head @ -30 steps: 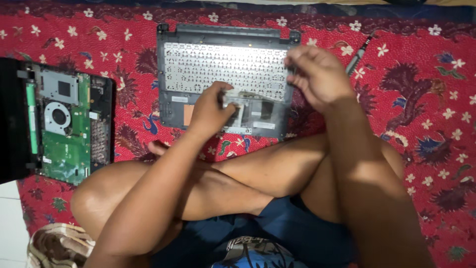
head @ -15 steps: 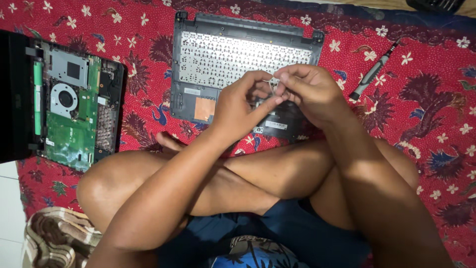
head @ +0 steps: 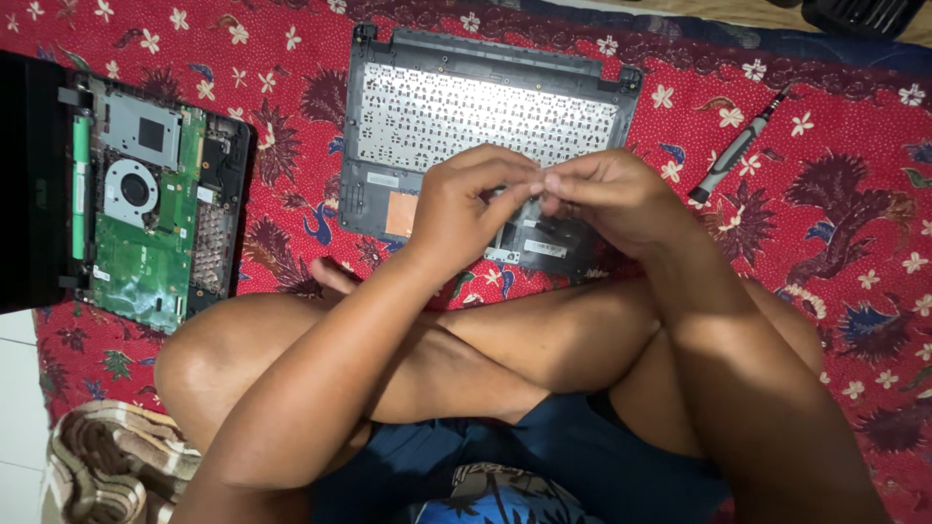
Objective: The person sits on the floor and disassembles a laptop. They remove the back cover to expose the internal components, then flip the device to remove the keyboard assembly. The person proceeds to peel off multiple adhesive strips and protective films from the underside of the keyboard and the laptop chassis.
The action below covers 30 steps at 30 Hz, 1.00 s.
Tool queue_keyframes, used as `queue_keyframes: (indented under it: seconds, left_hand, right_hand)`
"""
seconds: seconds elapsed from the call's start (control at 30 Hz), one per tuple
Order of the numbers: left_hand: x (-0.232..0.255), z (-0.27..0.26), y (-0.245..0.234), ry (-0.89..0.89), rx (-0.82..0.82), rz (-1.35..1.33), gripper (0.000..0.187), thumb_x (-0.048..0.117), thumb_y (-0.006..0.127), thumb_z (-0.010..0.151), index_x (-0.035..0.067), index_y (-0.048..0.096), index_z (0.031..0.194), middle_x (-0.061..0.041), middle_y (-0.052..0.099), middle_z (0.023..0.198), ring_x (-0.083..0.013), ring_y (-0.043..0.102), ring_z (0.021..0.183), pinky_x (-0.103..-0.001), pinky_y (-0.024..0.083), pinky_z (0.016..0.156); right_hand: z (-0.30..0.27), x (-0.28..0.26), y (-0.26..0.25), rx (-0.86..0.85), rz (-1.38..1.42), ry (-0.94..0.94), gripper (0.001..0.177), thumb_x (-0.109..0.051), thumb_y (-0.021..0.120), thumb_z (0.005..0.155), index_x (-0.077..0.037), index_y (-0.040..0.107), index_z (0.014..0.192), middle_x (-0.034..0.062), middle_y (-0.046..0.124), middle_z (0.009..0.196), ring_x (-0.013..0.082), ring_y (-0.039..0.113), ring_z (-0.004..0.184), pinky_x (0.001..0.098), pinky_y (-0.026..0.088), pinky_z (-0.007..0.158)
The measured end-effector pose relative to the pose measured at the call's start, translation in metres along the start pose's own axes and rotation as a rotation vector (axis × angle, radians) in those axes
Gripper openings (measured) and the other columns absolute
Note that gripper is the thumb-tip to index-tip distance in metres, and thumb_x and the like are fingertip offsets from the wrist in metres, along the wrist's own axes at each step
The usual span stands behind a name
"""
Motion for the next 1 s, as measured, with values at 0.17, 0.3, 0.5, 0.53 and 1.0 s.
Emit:
queue_keyframes:
  seconds: [0.17,0.3,0.5,0.53,1.0]
  left_hand:
    - [-0.013,0.001,-0.004,-0.099,0.070,-0.039,0.010,0.009,0.069,0.099,0.002,0.074,0.105,-0.009,0.076,0.099,-0.0168,0.073,0.090,-0.028,0.056,0.077]
    - [-0.022,0.001,-0.002,-0.148,0.067,-0.156,0.016,0.012,0.063,0.104,0.000,0.073,0.106,-0.007,0.076,0.096,-0.0132,0.071,0.090,-0.027,0.056,0.080]
    - [-0.041,-0.003,-0.004,-0.286,0.121,-0.227,0.040,0.030,0.045,0.112,0.002,0.056,0.085,-0.001,0.062,0.072,-0.0077,0.060,0.070,-0.026,0.050,0.067]
    - [-0.045,-0.004,-0.004,-0.310,0.125,-0.230,0.042,0.031,0.045,0.112,0.002,0.056,0.083,-0.001,0.060,0.069,-0.0077,0.058,0.067,-0.026,0.048,0.064]
    - [-0.063,0.026,-0.069,-0.502,0.193,-0.221,0.008,0.017,0.043,0.105,0.011,0.048,0.100,-0.002,0.065,0.073,-0.0090,0.063,0.062,-0.026,0.053,0.060]
  right_hand:
    - [-0.002,-0.008,0.002,0.062,-0.114,-0.047,0.035,-0.018,0.062,0.103,0.006,0.069,0.128,0.0092,0.075,0.099,0.0126,0.066,0.089,0.0257,0.052,0.081]
    - [-0.004,-0.022,0.004,0.214,-0.272,-0.100,0.042,-0.023,0.063,0.101,0.002,0.066,0.135,0.0088,0.075,0.103,0.0140,0.068,0.092,0.0277,0.053,0.085]
    - [-0.016,-0.050,0.043,0.225,-1.351,-0.551,0.082,-0.045,0.084,0.076,0.000,0.060,0.139,0.0202,0.066,0.116,0.0365,0.063,0.107,0.0437,0.049,0.093]
    - [-0.019,-0.050,0.050,0.209,-1.437,-0.600,0.092,-0.052,0.086,0.070,0.000,0.059,0.141,0.0208,0.065,0.116,0.0395,0.062,0.108,0.0460,0.048,0.093]
    - [-0.023,-0.039,0.052,0.293,-1.441,-0.483,0.043,-0.024,0.072,0.090,-0.009,0.069,0.129,0.0152,0.071,0.107,0.0373,0.066,0.098,0.0451,0.053,0.089]
Point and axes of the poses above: each hand's wrist, its own z-axis towards the middle knuckle, its own y-axis out of the palm, x = y × z, the point moved 4 cm from there along z, towards the middle knuckle
